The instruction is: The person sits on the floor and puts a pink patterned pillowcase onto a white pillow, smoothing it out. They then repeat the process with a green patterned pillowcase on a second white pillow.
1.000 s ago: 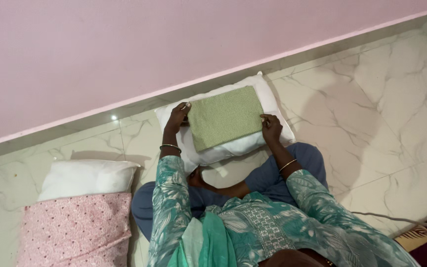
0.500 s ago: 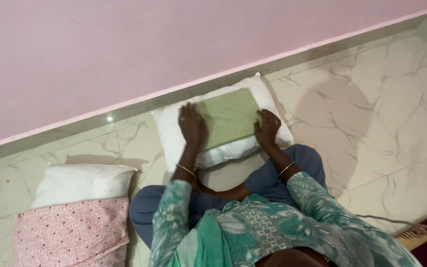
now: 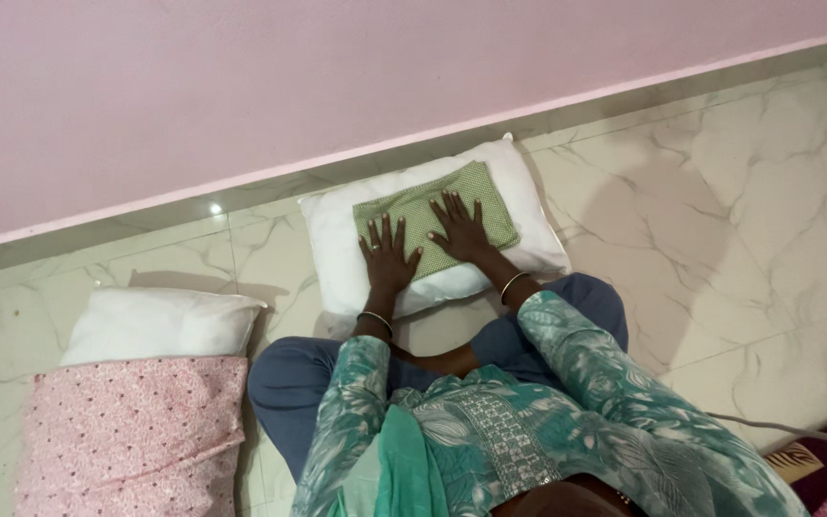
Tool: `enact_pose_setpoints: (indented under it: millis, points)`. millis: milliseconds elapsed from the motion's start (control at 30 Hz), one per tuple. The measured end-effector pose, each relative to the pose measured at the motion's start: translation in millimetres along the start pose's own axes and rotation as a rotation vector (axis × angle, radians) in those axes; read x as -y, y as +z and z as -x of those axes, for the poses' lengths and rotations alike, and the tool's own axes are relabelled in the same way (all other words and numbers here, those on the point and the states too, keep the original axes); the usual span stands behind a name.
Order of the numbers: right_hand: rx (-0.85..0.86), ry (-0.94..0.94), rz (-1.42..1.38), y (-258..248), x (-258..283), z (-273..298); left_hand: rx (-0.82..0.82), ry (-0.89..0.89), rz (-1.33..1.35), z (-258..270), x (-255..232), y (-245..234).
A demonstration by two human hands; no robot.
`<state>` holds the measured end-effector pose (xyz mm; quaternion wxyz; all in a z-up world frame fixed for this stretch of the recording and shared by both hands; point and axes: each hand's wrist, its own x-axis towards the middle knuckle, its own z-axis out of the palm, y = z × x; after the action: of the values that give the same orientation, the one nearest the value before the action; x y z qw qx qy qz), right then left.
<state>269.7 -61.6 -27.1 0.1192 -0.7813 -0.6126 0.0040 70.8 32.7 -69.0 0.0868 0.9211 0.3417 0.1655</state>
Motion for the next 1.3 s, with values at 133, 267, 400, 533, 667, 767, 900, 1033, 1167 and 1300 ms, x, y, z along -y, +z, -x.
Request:
enact_pose_setpoints:
  millis: [133,267,400,533,667,767,900,1033,1167,1300]
  points:
    - [-0.24,-0.156,-0.449,-19.3,-38.9,17.4,-0.056,0.034,0.224,-6.9,21.5,-10.5]
    - [-0.678,0.198,-0.498,-50.9,-105.4,80.1,-0.453,-0.112,0.353,21.4,83.3,-38.2]
    - [-0.431,0.77,-0.894,-65.5,-123.1,118.2,-0.072,-0.913,0.61,33.1,110.4,-49.8]
    - [-0.207,0.813,-1.184,-49.8,-107.7,105.4,-0.031,-0.935,0.789,40.3,94.3,-36.3]
    - [-0.165,0.737,-1.211,-47.2,-103.6,93.1,-0.114,-0.85,0.817,47.4,100.9,-41.2]
    - [-0.143,0.744,-1.219,-45.5,-104.4,93.4,-0.181,-0.867,0.745,50.0,103.2,-41.4]
    - [-0.177,0.74,-1.117,-39.3,-97.0,93.5,-0.223,-0.864,0.706,46.8,103.6,-42.5]
    - [-0.195,0.687,-1.021,-38.6,-97.7,94.4,-0.18,-0.912,0.639,44.3,102.7,-40.2]
    - [-0.182,0.731,-1.009,-38.1,-98.9,94.1,-0.083,-1.0,0.591,42.0,101.7,-36.6]
    - [-0.185,0.723,-0.958,-37.2,-97.6,93.5,-0.087,-1.017,0.55,42.0,96.6,-39.3]
